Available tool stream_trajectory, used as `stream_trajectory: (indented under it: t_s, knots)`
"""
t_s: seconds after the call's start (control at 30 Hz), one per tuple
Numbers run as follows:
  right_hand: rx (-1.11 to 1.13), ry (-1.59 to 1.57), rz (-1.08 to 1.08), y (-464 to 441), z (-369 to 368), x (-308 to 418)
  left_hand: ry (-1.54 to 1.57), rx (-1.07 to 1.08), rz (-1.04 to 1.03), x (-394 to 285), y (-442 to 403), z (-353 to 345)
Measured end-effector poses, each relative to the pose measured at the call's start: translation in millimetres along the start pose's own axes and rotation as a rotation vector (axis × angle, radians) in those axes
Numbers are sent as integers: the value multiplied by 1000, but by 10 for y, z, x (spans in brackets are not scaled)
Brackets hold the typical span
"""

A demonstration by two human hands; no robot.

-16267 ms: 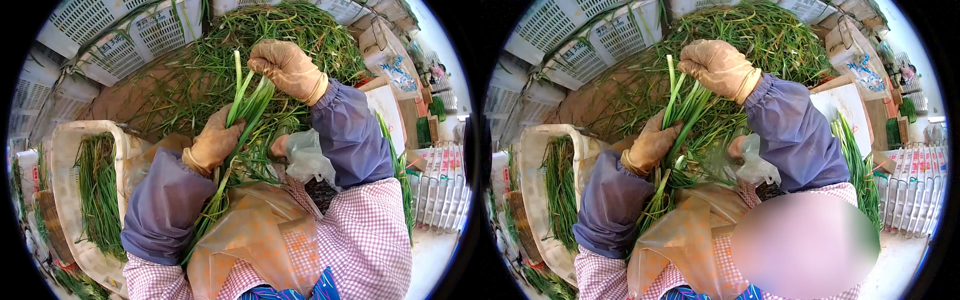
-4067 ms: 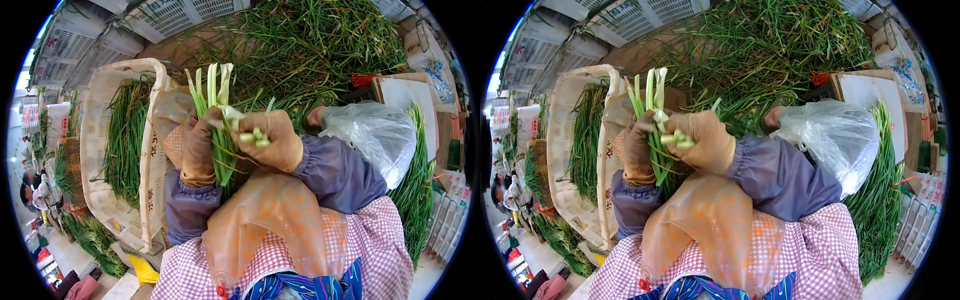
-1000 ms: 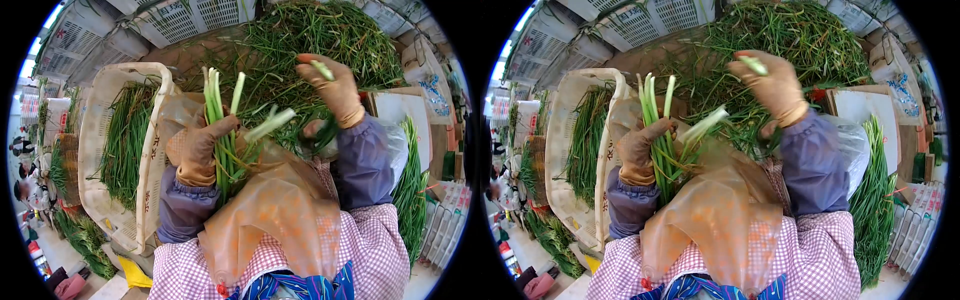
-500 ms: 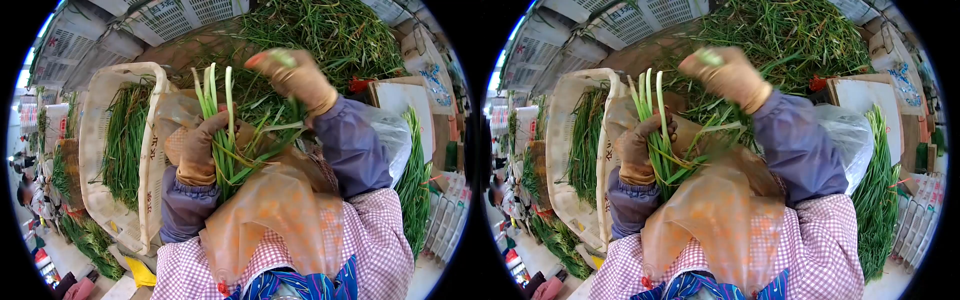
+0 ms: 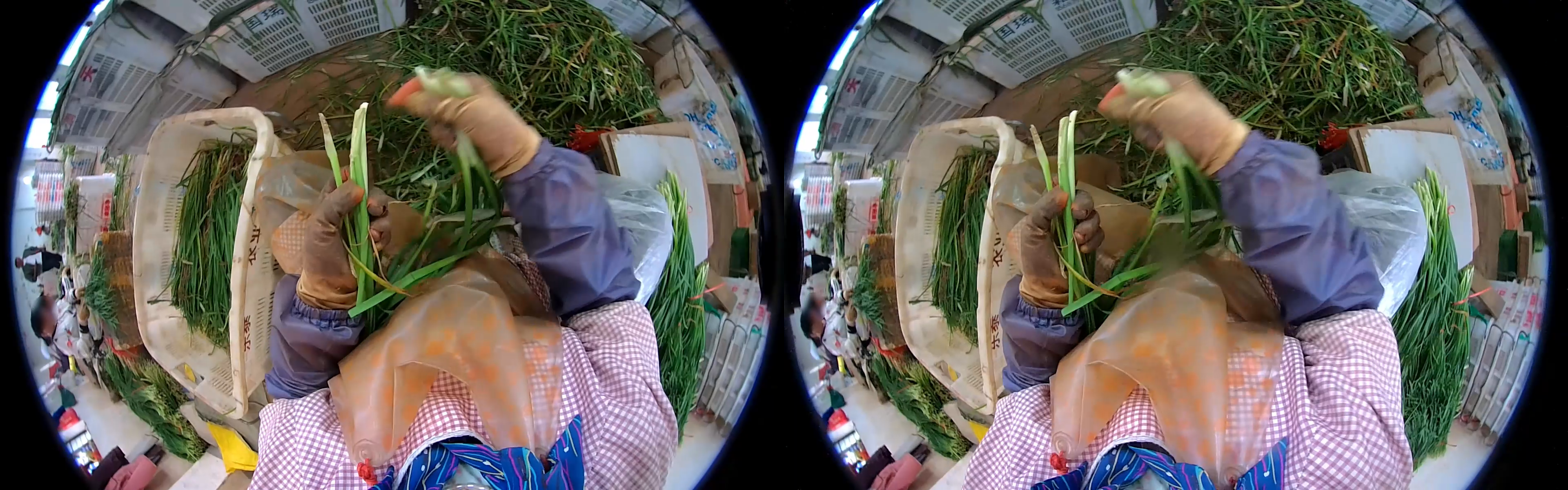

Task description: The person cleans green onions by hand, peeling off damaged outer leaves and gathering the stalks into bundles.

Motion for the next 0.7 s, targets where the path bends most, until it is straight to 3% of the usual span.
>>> stream_trajectory:
  t_s: [0.13, 0.27, 0.33, 0.37, 0.43, 0.5, 0.53, 0.6, 0.67, 0.7]
  knots:
    - [95, -193, -208, -16, -271, -128, -145, -33, -57, 31, 28, -136]
    - [73, -352, -122, 35, -256, -167, -222, -65, -38, 5, 41, -149]
    - [9, -220, 3, 60, -98, -26, -246, -111, -32, -38, 10, -87]
    - [43, -372, 27, -33, 143, -31, -172, -173, -65, -52, -6, -77]
    - [-187, -250, 234, -140, 647, 28, -97, -234, -104, -112, -20, -37]
    - [-448, -148, 360, -177, 1255, 117, -125, -125, -107, -224, -8, 83]
    - [-682, 59, 463, -143, 1471, 209, -139, -74, -112, -265, 4, 109]
    - [-861, 222, 579, -62, 1505, 388, -221, -142, -108, -296, 19, 46]
    - [-730, 127, 563, 11, 1038, 461, -172, -107, -7, -245, -44, 119]
    - [-444, 121, 601, 0, 924, 411, -173, -100, 2, -213, -71, 97]
Point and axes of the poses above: each hand's wrist, its own y-axis away from the middle knuckle, its own z-axis out of the back of the hand, x = y × z, the point moved 1 cm from there along -y, towards the middle knuckle, and after that the axes turned 2 degrees about y, right-handed, at the moved point
